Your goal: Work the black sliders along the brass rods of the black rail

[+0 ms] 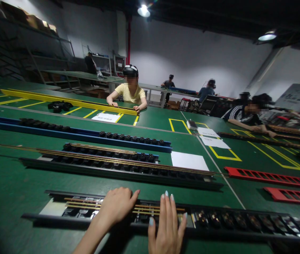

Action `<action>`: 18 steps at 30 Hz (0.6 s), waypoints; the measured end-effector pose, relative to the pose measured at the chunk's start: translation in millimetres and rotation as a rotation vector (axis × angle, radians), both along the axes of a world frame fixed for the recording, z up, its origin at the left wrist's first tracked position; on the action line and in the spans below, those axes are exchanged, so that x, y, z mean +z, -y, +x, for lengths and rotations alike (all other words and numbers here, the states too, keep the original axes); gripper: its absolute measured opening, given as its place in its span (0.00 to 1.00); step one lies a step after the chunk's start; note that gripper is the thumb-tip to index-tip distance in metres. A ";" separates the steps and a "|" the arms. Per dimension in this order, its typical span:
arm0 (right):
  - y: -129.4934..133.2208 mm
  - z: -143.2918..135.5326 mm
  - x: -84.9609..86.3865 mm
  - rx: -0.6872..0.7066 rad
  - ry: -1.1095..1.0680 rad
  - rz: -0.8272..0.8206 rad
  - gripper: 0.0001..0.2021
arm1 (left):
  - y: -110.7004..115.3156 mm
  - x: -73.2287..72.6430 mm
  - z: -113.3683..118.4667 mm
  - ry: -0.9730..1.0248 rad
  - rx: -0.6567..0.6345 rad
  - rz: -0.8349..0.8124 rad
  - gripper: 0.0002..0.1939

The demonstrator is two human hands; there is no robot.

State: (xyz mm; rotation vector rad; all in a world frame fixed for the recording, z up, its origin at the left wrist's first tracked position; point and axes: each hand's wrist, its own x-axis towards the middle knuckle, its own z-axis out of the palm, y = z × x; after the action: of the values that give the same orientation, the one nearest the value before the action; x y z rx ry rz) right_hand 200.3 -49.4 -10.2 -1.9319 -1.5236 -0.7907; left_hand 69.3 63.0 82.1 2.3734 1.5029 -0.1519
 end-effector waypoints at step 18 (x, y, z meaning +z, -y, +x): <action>0.4 10.0 2.2 -0.005 0.011 0.017 0.26 | 0.2 -1.8 -1.7 0.016 0.006 0.008 0.34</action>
State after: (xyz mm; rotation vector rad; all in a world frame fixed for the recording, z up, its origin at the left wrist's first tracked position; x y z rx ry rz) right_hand 210.2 -49.7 -8.0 -1.9228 -1.5144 -0.8144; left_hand 67.6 62.8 80.3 2.3699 1.5062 -0.1251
